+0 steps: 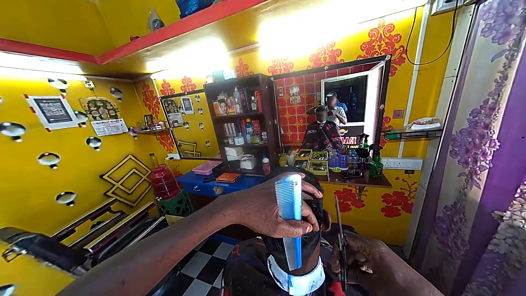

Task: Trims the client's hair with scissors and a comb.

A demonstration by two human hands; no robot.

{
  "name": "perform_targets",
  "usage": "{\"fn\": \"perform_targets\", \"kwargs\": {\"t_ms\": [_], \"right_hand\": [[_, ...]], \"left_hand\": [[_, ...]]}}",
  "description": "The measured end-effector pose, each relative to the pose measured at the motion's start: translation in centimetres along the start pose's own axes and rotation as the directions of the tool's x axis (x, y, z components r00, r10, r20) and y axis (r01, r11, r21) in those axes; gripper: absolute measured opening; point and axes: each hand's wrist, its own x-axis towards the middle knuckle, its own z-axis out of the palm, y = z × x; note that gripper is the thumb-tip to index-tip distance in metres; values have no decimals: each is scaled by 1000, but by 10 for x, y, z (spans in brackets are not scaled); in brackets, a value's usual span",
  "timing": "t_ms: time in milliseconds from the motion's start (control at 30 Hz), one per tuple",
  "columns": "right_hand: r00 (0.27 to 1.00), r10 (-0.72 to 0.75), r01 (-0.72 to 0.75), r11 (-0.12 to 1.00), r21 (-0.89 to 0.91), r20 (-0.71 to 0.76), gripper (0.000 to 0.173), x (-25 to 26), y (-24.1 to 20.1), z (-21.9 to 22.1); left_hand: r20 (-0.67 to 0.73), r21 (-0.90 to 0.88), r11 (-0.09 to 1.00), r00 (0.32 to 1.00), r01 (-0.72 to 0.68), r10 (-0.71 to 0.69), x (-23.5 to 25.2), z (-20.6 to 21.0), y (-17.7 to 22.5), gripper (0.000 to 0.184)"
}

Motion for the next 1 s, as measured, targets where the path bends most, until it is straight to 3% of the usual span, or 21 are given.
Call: {"fn": "perform_targets", "kwargs": {"t_ms": [100,233,467,567,700,767,833,900,933,1000], "right_hand": [[998,55,-55,967,-248,-9,72,4,-5,5],[998,57,-60,949,-308,-20,79,9,-11,10],[998,-2,-19,931,-366,-56,55,9,-9,4],[985,96,-141,925,-353,-142,41,8,-26,10],[953,146,-235,909,-346,-264,36,5,-54,18],[979,40,-96,956,-277,-202,38,0,-17,-1],[973,-73,54,994,-93,-218,38,2,4,-12],[929,-186,234,965,119,-319,34,8,-7,-19],[892,-221,315,930,192,-394,31,11,-21,-21],[795,-222,439,853,283,-565,23,18,-52,-29]], "left_hand": [[-11,12,1000,1000,-7,7,0,0,1,29],[-22,24,1000,1000,-12,13,0,0,1,31],[-16,12,1000,1000,-24,24,0,1,0,31],[-13,-15,1000,1000,-27,27,1,1,0,30],[1,2,1000,1000,-22,22,-1,1,1,29],[28,11,1000,999,-23,22,1,0,1,29],[41,-72,997,998,-36,39,4,-8,8,34],[-31,-267,962,998,-55,48,5,-29,27,51],[-85,-370,927,996,-53,23,6,-44,37,67],[-271,-528,847,958,-65,-95,7,-72,51,83]]}}
